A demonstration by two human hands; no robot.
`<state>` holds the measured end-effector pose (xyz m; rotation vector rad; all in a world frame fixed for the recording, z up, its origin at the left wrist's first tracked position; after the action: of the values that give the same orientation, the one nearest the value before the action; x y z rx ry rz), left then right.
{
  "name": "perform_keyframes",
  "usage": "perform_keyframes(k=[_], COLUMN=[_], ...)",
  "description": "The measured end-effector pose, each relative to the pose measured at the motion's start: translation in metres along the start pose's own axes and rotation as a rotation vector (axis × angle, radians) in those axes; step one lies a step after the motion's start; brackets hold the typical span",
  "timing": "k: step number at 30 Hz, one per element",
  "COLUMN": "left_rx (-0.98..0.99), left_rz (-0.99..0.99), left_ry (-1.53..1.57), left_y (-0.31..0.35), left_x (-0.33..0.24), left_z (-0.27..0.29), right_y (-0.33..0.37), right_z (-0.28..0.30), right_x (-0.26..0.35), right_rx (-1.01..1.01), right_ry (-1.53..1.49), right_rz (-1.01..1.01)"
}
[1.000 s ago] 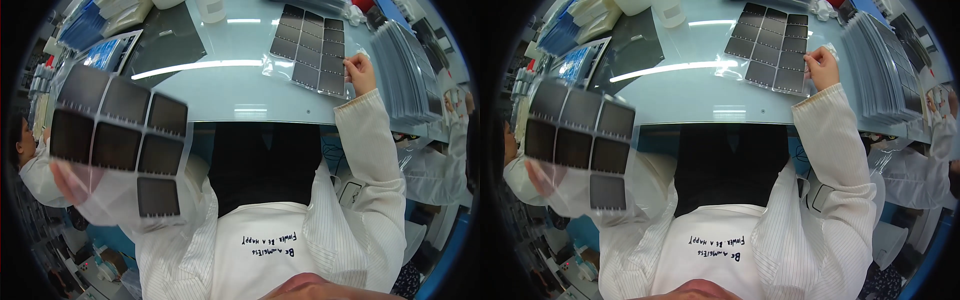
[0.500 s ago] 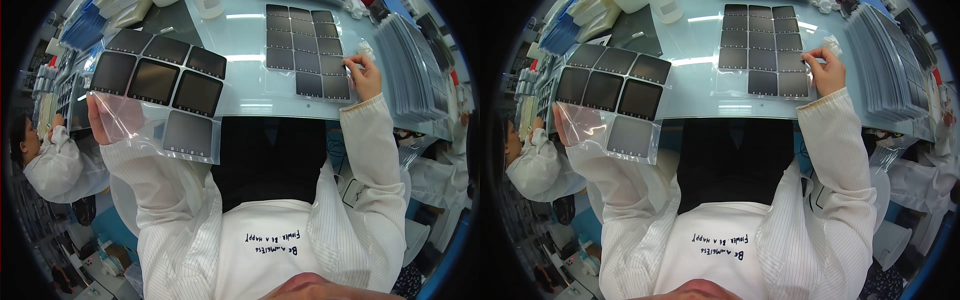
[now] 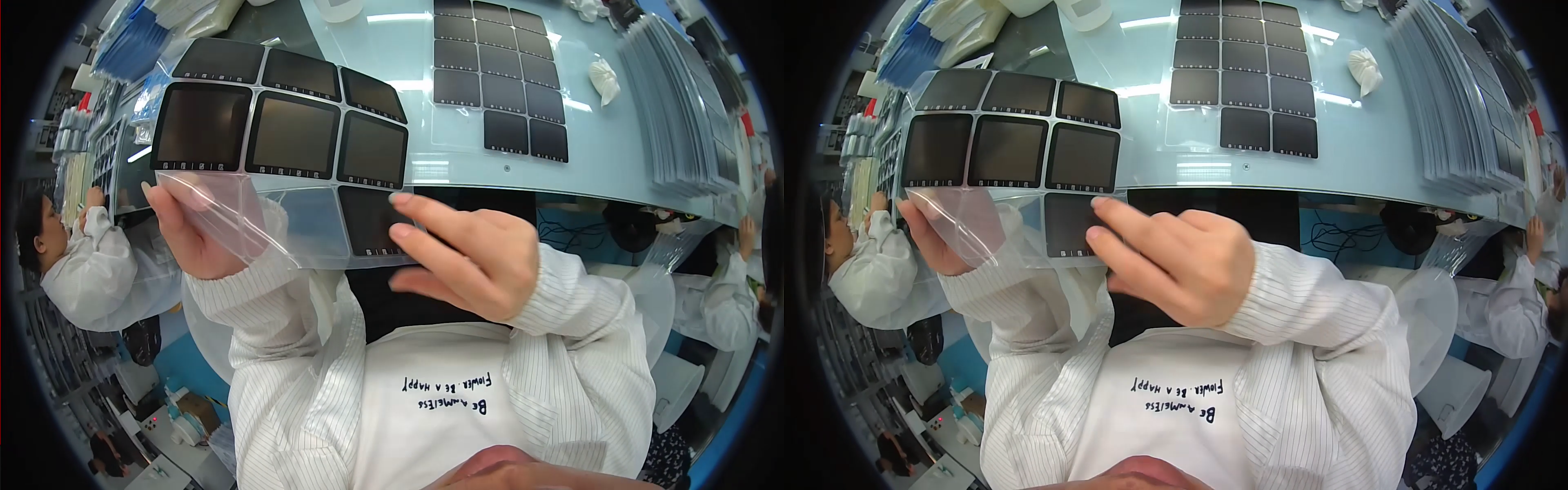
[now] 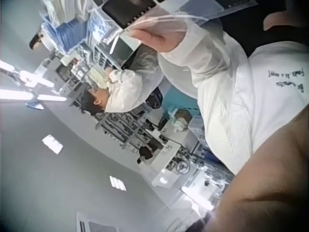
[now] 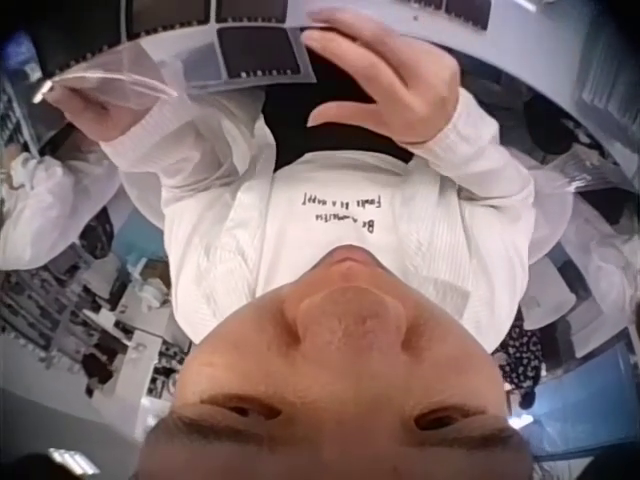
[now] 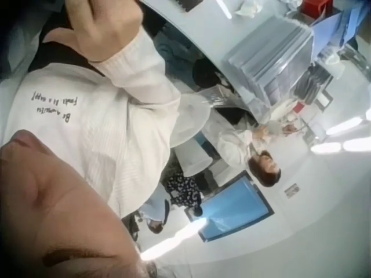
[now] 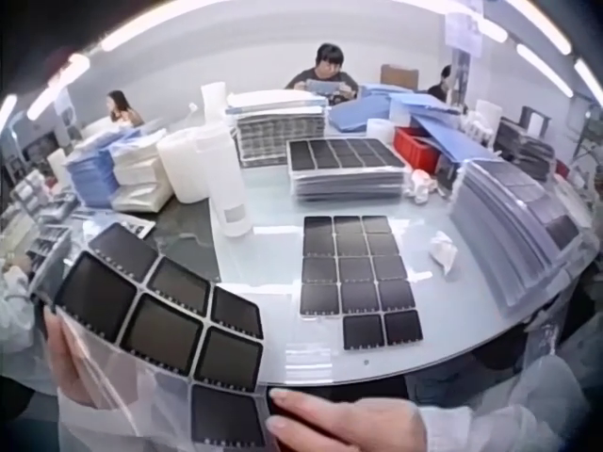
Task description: Cleaning and inspecting small rectangular electronic panels at a workbench using a cloth.
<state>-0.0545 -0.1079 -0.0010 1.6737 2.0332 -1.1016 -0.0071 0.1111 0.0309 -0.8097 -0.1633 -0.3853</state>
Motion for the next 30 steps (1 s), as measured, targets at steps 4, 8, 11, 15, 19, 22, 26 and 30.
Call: perform_keyframes(k=[4,8,11,15,19,22,26,30], left_rx=[0.124,0.042,0.336,-0.097,-0.033,0.001,-0.110,-0.188], left_rz=[0.054,-0.112,-0.115,0.340,0.385,0.315,0.423,0.347], left_ry=[0.282,0.057,-0.102,-0.513,-0.504,-0.615,-0.583,-0.550], left_y=[0.004,0.044,0.059,0.058,0.057,0.050,0.056,0.063], left_x=[0.014,0.046,0.079,0.083,0.080,0.076,0.083,0.082], left_z=[0.000,0.005,-0.025,-0.031,-0.031,-0.038,-0.033,-0.035], right_y=[0.004,-0.001,-0.006,-0.002,-0.010,-0.009,-0.013,-0.015], right_z=[-0.004,0.003,-0.018,-0.014,-0.006,-0.004,-0.007,-0.001], right_x=[0.002,0.010,0.027,0.021,0.008,0.005,0.001,0.002], right_rx=[-0.115,-0.216,-0.128,-0.234,-0.035,0.003,0.038,-0.038], right_ry=[0.023,-0.044,-0.013,0.023,0.031,0.089,-0.033,-0.100], right_rz=[0.169,0.234,0.352,0.310,0.135,0.078,0.037,-0.001])
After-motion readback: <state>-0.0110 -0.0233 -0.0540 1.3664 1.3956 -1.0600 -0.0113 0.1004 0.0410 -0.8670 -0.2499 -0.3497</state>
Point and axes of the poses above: each hand's wrist, its own y-axis away from the middle knuckle, its own z-axis out of the back of the hand, x = y × z, the point moved 9 cm from there along -y, towards the middle knuckle, and after that the axes turned 1 degree about -y, right-handed, at the moved point
